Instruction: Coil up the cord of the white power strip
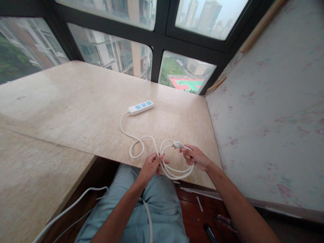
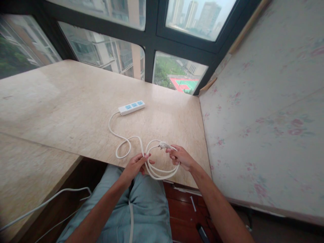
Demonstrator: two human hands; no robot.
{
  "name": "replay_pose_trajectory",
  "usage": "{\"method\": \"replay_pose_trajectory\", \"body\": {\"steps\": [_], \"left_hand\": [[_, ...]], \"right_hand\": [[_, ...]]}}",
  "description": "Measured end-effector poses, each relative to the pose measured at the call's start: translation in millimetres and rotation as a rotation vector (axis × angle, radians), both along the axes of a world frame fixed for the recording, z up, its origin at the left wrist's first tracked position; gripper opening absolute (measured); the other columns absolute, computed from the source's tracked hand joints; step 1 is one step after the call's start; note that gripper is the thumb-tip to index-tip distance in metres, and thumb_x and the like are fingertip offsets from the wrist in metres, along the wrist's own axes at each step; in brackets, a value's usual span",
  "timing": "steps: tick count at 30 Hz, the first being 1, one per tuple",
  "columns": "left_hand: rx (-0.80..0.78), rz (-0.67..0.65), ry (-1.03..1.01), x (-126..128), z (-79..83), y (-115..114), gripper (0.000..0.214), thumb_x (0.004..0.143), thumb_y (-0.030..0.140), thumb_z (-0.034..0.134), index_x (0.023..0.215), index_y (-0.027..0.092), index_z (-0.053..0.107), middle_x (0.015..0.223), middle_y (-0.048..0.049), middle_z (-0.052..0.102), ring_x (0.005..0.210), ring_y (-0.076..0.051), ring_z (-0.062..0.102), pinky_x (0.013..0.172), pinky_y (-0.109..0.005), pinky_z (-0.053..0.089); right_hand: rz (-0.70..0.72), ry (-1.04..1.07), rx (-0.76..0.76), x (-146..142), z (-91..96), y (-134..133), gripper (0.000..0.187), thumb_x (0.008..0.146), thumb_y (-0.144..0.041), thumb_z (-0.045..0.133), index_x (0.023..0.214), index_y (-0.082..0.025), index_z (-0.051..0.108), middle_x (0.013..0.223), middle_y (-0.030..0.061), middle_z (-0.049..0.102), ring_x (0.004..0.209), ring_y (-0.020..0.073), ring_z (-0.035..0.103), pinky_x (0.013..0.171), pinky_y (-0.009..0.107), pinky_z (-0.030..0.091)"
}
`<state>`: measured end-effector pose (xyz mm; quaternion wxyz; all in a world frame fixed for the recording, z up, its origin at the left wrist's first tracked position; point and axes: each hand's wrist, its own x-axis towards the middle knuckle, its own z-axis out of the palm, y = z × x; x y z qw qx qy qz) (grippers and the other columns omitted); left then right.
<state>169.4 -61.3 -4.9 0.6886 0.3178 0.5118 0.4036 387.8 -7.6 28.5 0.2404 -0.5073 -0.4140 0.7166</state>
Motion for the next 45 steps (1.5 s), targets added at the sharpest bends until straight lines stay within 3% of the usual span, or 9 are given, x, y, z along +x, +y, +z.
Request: {"method": "replay_pose_trajectory", "body": {"steps": [9,13,18,22,25,29,33,38,45], "left_hand": [[-0.137,0.351,-0.423,-11.4,10.6,22.6,0.014,0.086,0.025,0.054,0.097,0.017,0.051,0.102,-0.0127,0.070,0.083,-0.018,0.070,0.072,-0.027,0.054],[-0.167,0.424,-0.374,-22.7,13.2,18.1,0.011,0.084,0.019,0.054,0.094,0.014,0.053,0.106,-0.0167,0.067,0.088,-0.020,0.070,0.080,-0.030,0.054],[0.108,0.292,0.195,-43.0,12.7,-2.8,0.037,0.079,0.035,0.062,0.110,0.015,0.055,0.103,-0.0130,0.066,0.077,-0.022,0.068,0.061,-0.031,0.054],[0.357,0.322,0.982,-61.8,9.8,2.7,0.045,0.081,0.044,0.058,0.116,0.016,0.051,0.109,-0.0140,0.061,0.095,-0.027,0.063,0.078,-0.037,0.051],[0.313,0.190,1.329,-73.0,10.6,19.3,0.061,0.077,0.056,0.061,0.117,0.013,0.048,0.115,-0.0193,0.057,0.108,-0.034,0.057,0.084,-0.040,0.047],[0.187,-0.017,1.463,-78.3,17.6,38.2,0.056,0.075,0.053,0.061,0.110,0.011,0.050,0.111,-0.0197,0.059,0.106,-0.033,0.058,0.078,-0.035,0.046],[0.138,-0.137,1.421,-85.5,27.2,45.1,0.035,0.077,0.044,0.056,0.096,0.014,0.056,0.099,-0.0171,0.065,0.096,-0.031,0.062,0.071,-0.033,0.044],[0.137,-0.023,1.295,-121.3,33.3,45.8,0.022,0.079,0.037,0.051,0.067,0.020,0.056,0.078,-0.0108,0.069,0.080,-0.027,0.066,0.064,-0.031,0.043],[0.019,0.404,0.299,-164.9,26.3,47.9,0.014,0.080,0.026,0.055,0.087,0.014,0.060,0.066,-0.0052,0.067,0.055,-0.020,0.067,0.054,-0.031,0.054]], "right_hand": [[0.174,0.016,-0.070,4.2,34.3,4.8,0.033,0.071,-0.042,0.074,0.081,-0.016,0.056,0.049,-0.0120,0.033,0.038,0.0004,0.016,0.035,0.015,0.012],[0.230,0.009,-0.100,12.3,47.4,12.2,0.034,0.072,-0.042,0.075,0.083,-0.015,0.057,0.051,-0.0117,0.031,0.040,0.0008,0.016,0.036,0.015,0.013],[0.185,0.035,-0.057,26.4,70.2,23.0,0.032,0.075,-0.042,0.073,0.083,-0.015,0.058,0.049,-0.0116,0.029,0.040,0.0014,0.014,0.036,0.015,0.014],[0.183,0.037,-0.050,27.0,86.2,28.9,0.030,0.076,-0.041,0.073,0.083,-0.015,0.059,0.049,-0.0116,0.027,0.041,0.0016,0.012,0.035,0.015,0.014],[0.203,0.016,-0.045,22.3,93.3,31.0,0.030,0.076,-0.041,0.072,0.083,-0.015,0.059,0.049,-0.0113,0.028,0.040,0.0016,0.013,0.036,0.015,0.014],[0.187,-0.005,-0.030,17.8,99.2,33.3,0.030,0.077,-0.042,0.072,0.084,-0.015,0.059,0.049,-0.0111,0.028,0.040,0.0016,0.012,0.036,0.016,0.014],[0.150,-0.046,-0.018,22.8,105.9,38.2,0.031,0.076,-0.042,0.072,0.083,-0.015,0.058,0.050,-0.0111,0.028,0.040,0.0014,0.012,0.036,0.016,0.013],[0.059,-0.164,0.044,45.7,115.2,49.8,0.033,0.074,-0.044,0.073,0.083,-0.016,0.057,0.051,-0.0115,0.026,0.041,0.0011,0.011,0.037,0.017,0.010],[-0.054,-0.282,0.086,71.0,129.1,62.0,0.030,0.073,-0.044,0.073,0.079,-0.018,0.059,0.052,-0.0110,0.025,0.042,0.0006,0.009,0.040,0.021,0.006]]}}
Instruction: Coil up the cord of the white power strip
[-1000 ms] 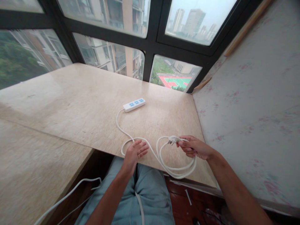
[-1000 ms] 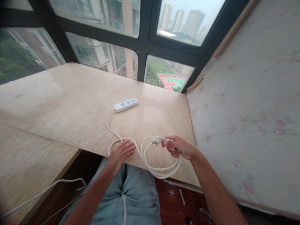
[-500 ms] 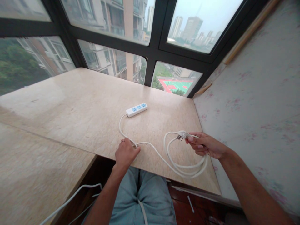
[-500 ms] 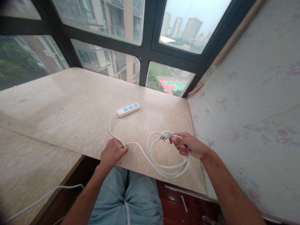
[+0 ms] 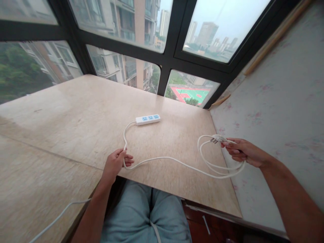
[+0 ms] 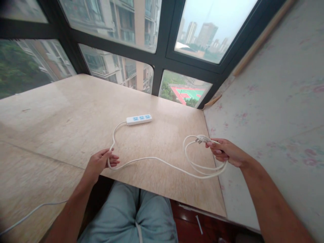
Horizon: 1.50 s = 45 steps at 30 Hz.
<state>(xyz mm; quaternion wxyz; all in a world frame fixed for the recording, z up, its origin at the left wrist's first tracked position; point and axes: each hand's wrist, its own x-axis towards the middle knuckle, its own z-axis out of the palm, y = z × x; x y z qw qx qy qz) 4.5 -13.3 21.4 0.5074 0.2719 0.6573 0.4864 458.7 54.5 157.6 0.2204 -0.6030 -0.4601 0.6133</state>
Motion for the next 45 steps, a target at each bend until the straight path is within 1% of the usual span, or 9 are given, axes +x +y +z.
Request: {"method": "replay_pose_trajectory", "body": {"steps": [5,11,18,22,26,31,34,40,45], "left_hand": [[0.102,0.321,-0.359,-13.2,-16.3,3.8,0.015,0.081,0.008,0.053,0.094,0.012,0.061,0.066,-0.0035,0.064,0.056,-0.014,0.065,0.058,-0.027,0.056],[0.181,0.497,-0.336,-28.3,-22.6,24.3,0.024,0.081,0.002,0.046,0.097,0.017,0.055,0.073,-0.0018,0.063,0.048,-0.009,0.056,0.047,-0.019,0.048],[0.112,0.320,-0.136,-40.6,-21.7,47.3,0.009,0.083,0.013,0.047,0.088,0.014,0.054,0.069,0.0002,0.059,0.032,-0.001,0.028,0.032,-0.014,0.016],[0.033,0.127,0.121,-41.0,-27.8,54.6,0.015,0.085,0.020,0.046,0.091,0.013,0.058,0.081,-0.0055,0.066,0.037,-0.005,0.043,0.032,-0.016,0.025],[0.093,0.070,0.498,-35.2,-28.3,53.6,0.024,0.083,0.025,0.047,0.100,0.013,0.059,0.094,-0.0137,0.068,0.081,-0.024,0.066,0.063,-0.035,0.053],[0.475,0.079,0.973,-2.0,3.7,31.5,0.040,0.082,0.030,0.053,0.116,0.010,0.055,0.127,-0.0206,0.055,0.127,-0.033,0.044,0.107,-0.050,0.032],[0.608,-0.100,0.715,33.6,36.6,13.1,0.044,0.085,0.043,0.055,0.118,0.014,0.055,0.127,-0.0162,0.056,0.124,-0.029,0.048,0.106,-0.046,0.035],[0.420,-0.991,-0.159,91.4,75.8,2.8,0.064,0.082,0.063,0.052,0.124,0.014,0.053,0.110,-0.0155,0.065,0.102,-0.026,0.062,0.086,-0.036,0.048],[0.341,-1.117,-0.214,102.0,68.9,9.5,0.051,0.075,0.054,0.067,0.105,0.013,0.059,0.081,-0.0057,0.065,0.067,-0.015,0.061,0.064,-0.026,0.047]], "right_hand": [[-0.006,-0.053,-0.013,10.6,12.0,1.1,0.030,0.078,-0.046,0.068,0.080,-0.017,0.063,0.054,-0.0101,0.026,0.042,-0.0001,0.011,0.042,0.022,0.006],[0.165,-0.025,-0.133,12.2,5.1,-0.8,0.030,0.074,-0.043,0.072,0.083,-0.017,0.062,0.051,-0.0109,0.026,0.042,0.0013,0.011,0.039,0.019,0.009],[0.339,0.066,-0.190,-17.3,-10.1,-8.3,0.029,0.079,-0.043,0.069,0.084,-0.015,0.060,0.048,-0.0109,0.030,0.038,0.0018,0.016,0.035,0.016,0.014],[0.429,0.104,-0.172,-42.6,-11.4,-13.2,0.030,0.080,-0.042,0.068,0.087,-0.014,0.060,0.047,-0.0110,0.031,0.037,0.0022,0.018,0.035,0.016,0.016],[0.495,0.117,-0.173,-67.4,-8.5,-16.4,0.030,0.081,-0.042,0.067,0.088,-0.013,0.061,0.048,-0.0108,0.031,0.039,0.0026,0.020,0.035,0.016,0.017],[0.633,0.044,-0.169,-95.0,-0.7,-11.6,0.029,0.080,-0.041,0.067,0.087,-0.014,0.061,0.050,-0.0103,0.032,0.041,0.0027,0.023,0.036,0.015,0.017],[0.765,-0.047,-0.178,-116.8,4.2,-5.6,0.027,0.080,-0.040,0.065,0.085,-0.014,0.061,0.049,-0.0104,0.033,0.040,0.0030,0.024,0.035,0.016,0.018],[1.092,-0.256,-0.102,-170.8,17.3,1.4,0.017,0.079,-0.029,0.061,0.084,-0.014,0.065,0.051,-0.0083,0.039,0.040,0.0039,0.032,0.037,0.017,0.021],[1.220,-0.373,-0.009,-195.0,25.3,1.8,0.016,0.075,-0.018,0.056,0.083,-0.013,0.069,0.050,-0.0079,0.039,0.042,0.0048,0.033,0.039,0.019,0.024]]}}
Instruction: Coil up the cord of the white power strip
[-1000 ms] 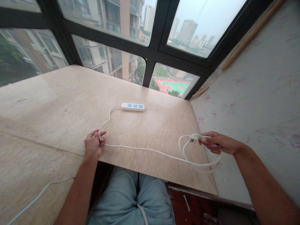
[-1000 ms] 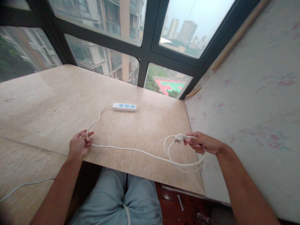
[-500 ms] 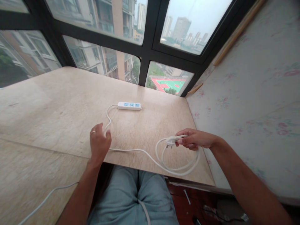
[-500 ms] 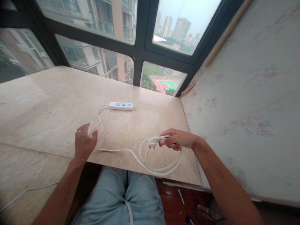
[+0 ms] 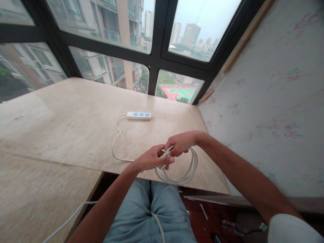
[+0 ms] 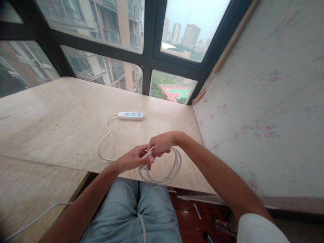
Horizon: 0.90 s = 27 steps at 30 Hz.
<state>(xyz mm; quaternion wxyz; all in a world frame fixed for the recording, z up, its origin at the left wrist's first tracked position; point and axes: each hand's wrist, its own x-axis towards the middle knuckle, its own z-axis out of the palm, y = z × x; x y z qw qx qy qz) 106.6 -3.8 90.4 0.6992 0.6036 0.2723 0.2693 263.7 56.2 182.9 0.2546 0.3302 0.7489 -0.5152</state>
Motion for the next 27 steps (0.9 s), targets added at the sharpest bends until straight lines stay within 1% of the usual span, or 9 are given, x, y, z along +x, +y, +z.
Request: {"method": "replay_pose_trajectory", "body": {"steps": [3,5,8,10,12,14,18,24,27], "left_hand": [[-0.054,0.049,0.036,-2.8,-7.3,-1.1,0.042,0.082,0.054,0.059,0.092,0.013,0.060,0.064,-0.0004,0.059,0.056,-0.011,0.057,0.058,-0.023,0.044],[-0.083,0.070,0.044,-4.5,-11.1,-3.2,0.042,0.083,0.055,0.055,0.087,0.014,0.059,0.061,0.0003,0.057,0.053,-0.011,0.057,0.055,-0.022,0.042],[-0.132,0.140,0.049,-4.7,-16.7,-5.9,0.040,0.081,0.054,0.058,0.081,0.015,0.056,0.059,0.0014,0.056,0.049,-0.011,0.057,0.050,-0.021,0.041],[-0.143,0.190,0.058,-3.8,-20.4,-7.0,0.038,0.080,0.052,0.060,0.075,0.015,0.054,0.058,0.0020,0.055,0.047,-0.010,0.057,0.048,-0.020,0.041],[-0.118,0.232,0.090,-2.8,-23.3,-8.0,0.037,0.080,0.050,0.061,0.070,0.015,0.053,0.058,0.0014,0.056,0.046,-0.011,0.058,0.046,-0.019,0.041],[-0.089,0.284,0.153,-2.0,-25.0,-9.1,0.036,0.080,0.048,0.060,0.071,0.015,0.053,0.062,-0.0003,0.058,0.048,-0.013,0.063,0.043,-0.019,0.042],[-0.090,0.378,0.251,-1.4,-28.3,-10.7,0.032,0.079,0.047,0.060,0.083,0.015,0.057,0.076,-0.0046,0.064,0.055,-0.019,0.069,0.041,-0.021,0.048],[-0.166,0.495,0.233,0.8,-38.5,-9.8,0.034,0.075,0.045,0.068,0.086,0.014,0.060,0.078,-0.0069,0.066,0.054,-0.019,0.068,0.042,-0.024,0.052],[-0.209,0.566,0.219,3.6,-43.6,-8.5,0.037,0.071,0.047,0.072,0.083,0.013,0.062,0.078,-0.0082,0.067,0.056,-0.019,0.069,0.043,-0.024,0.052]], "right_hand": [[-0.026,0.023,0.008,-2.1,-5.4,0.3,0.014,0.074,-0.015,0.053,0.078,-0.013,0.067,0.051,-0.0079,0.039,0.043,0.0048,0.034,0.040,0.019,0.025],[-0.055,0.045,-0.001,-0.6,-12.6,0.8,0.011,0.074,-0.015,0.054,0.076,-0.014,0.065,0.052,-0.0083,0.040,0.043,0.0044,0.033,0.040,0.019,0.025],[-0.123,0.103,0.023,4.3,-24.4,2.4,0.007,0.073,-0.020,0.062,0.076,-0.014,0.063,0.053,-0.0081,0.045,0.044,0.0045,0.036,0.042,0.020,0.028],[-0.220,0.160,0.065,8.6,-30.9,4.2,0.018,0.069,-0.024,0.069,0.080,-0.014,0.060,0.058,-0.0064,0.053,0.048,0.0057,0.044,0.045,0.019,0.033],[-0.324,0.208,0.089,13.4,-36.1,6.2,0.029,0.063,-0.025,0.075,0.083,-0.015,0.057,0.064,-0.0040,0.059,0.052,0.0079,0.052,0.048,0.020,0.039],[-0.390,0.243,0.070,18.2,-40.3,7.6,0.031,0.060,-0.023,0.076,0.083,-0.015,0.057,0.067,-0.0025,0.062,0.055,0.0097,0.056,0.051,0.021,0.043],[-0.456,0.292,-0.005,28.0,-46.9,8.0,0.027,0.059,-0.018,0.075,0.082,-0.014,0.062,0.068,-0.0009,0.065,0.061,0.0111,0.059,0.058,0.023,0.047],[-0.559,0.312,-0.046,43.1,-55.5,3.7,0.031,0.057,-0.015,0.075,0.087,-0.014,0.068,0.081,0.0023,0.070,0.070,0.0124,0.063,0.065,0.023,0.048],[-0.612,0.315,-0.067,48.5,-59.9,0.2,0.032,0.058,-0.016,0.074,0.090,-0.014,0.068,0.078,0.0028,0.070,0.067,0.0129,0.063,0.062,0.023,0.048]]}}
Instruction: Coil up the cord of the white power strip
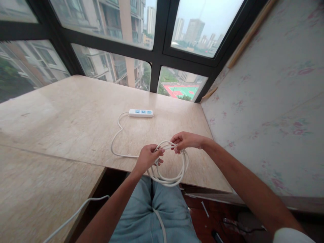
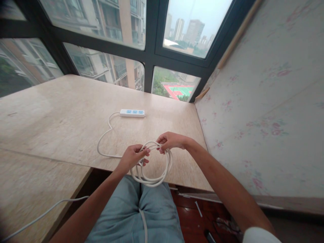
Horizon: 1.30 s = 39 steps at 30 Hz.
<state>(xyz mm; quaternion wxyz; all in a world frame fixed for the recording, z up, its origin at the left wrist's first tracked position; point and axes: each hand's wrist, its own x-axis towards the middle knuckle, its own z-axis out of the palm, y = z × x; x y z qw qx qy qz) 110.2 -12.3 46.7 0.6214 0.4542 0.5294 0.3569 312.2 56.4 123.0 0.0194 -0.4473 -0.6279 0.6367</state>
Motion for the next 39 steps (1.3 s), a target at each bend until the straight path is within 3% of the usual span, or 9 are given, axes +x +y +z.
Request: {"method": "replay_pose_trajectory", "body": {"steps": [4,10,17,23,29,34,39], "left_hand": [[-0.039,0.020,-0.036,0.9,-4.2,0.3,0.044,0.068,0.052,0.074,0.082,0.012,0.063,0.080,-0.0094,0.068,0.061,-0.020,0.069,0.047,-0.024,0.053],[-0.229,-0.152,-0.218,-6.6,1.6,-3.8,0.054,0.074,0.060,0.065,0.100,0.013,0.062,0.095,-0.0157,0.071,0.079,-0.025,0.071,0.056,-0.031,0.057],[-0.368,-0.312,-0.443,-16.4,5.2,-0.6,0.049,0.074,0.043,0.073,0.111,0.016,0.056,0.100,-0.0187,0.070,0.080,-0.028,0.071,0.060,-0.036,0.058],[-0.320,-0.169,-0.290,-6.1,-0.9,3.2,0.034,0.079,0.041,0.068,0.098,0.016,0.054,0.082,-0.0102,0.070,0.067,-0.022,0.070,0.054,-0.031,0.056],[-0.222,-0.097,-0.097,5.7,-6.3,4.6,0.034,0.084,0.039,0.062,0.109,0.021,0.051,0.083,-0.0070,0.066,0.067,-0.019,0.068,0.052,-0.026,0.053],[-0.359,-0.130,-0.263,0.3,-3.0,4.9,0.040,0.080,0.031,0.064,0.117,0.023,0.051,0.108,-0.0124,0.062,0.097,-0.026,0.063,0.059,-0.032,0.055],[-0.493,-0.201,-0.537,-14.9,1.0,8.0,0.048,0.071,0.015,0.058,0.117,0.021,0.049,0.112,-0.0127,0.060,0.098,-0.026,0.061,0.067,-0.044,0.055]], "right_hand": [[-0.041,0.060,0.013,3.9,-5.8,-4.5,0.030,0.062,-0.018,0.071,0.091,-0.012,0.068,0.072,0.0030,0.069,0.063,0.0129,0.062,0.061,0.025,0.048],[-0.066,0.118,0.051,3.0,-12.2,-7.1,0.028,0.062,-0.018,0.071,0.089,-0.011,0.070,0.071,0.0024,0.069,0.063,0.0117,0.061,0.065,0.025,0.047],[-0.126,0.166,0.035,-5.1,-9.1,-10.2,0.031,0.061,-0.022,0.074,0.091,-0.012,0.072,0.077,0.0042,0.072,0.067,0.0123,0.063,0.070,0.027,0.050],[-0.227,0.179,0.069,-6.8,-16.8,-10.4,0.034,0.060,-0.019,0.074,0.093,-0.010,0.070,0.074,0.0054,0.072,0.069,0.0138,0.065,0.066,0.025,0.051],[-0.287,0.169,0.085,-7.8,-26.5,-11.4,0.031,0.059,-0.017,0.073,0.090,-0.012,0.071,0.076,0.0051,0.072,0.071,0.0149,0.066,0.068,0.026,0.053],[-0.262,0.148,0.173,-8.3,-29.3,-12.2,0.028,0.060,-0.018,0.070,0.087,-0.013,0.074,0.076,0.0038,0.072,0.070,0.0143,0.064,0.066,0.026,0.051],[-0.273,0.095,0.247,-4.5,-37.1,-9.0,0.031,0.059,-0.015,0.067,0.090,-0.015,0.076,0.076,0.0029,0.073,0.066,0.0127,0.061,0.064,0.024,0.049]]}}
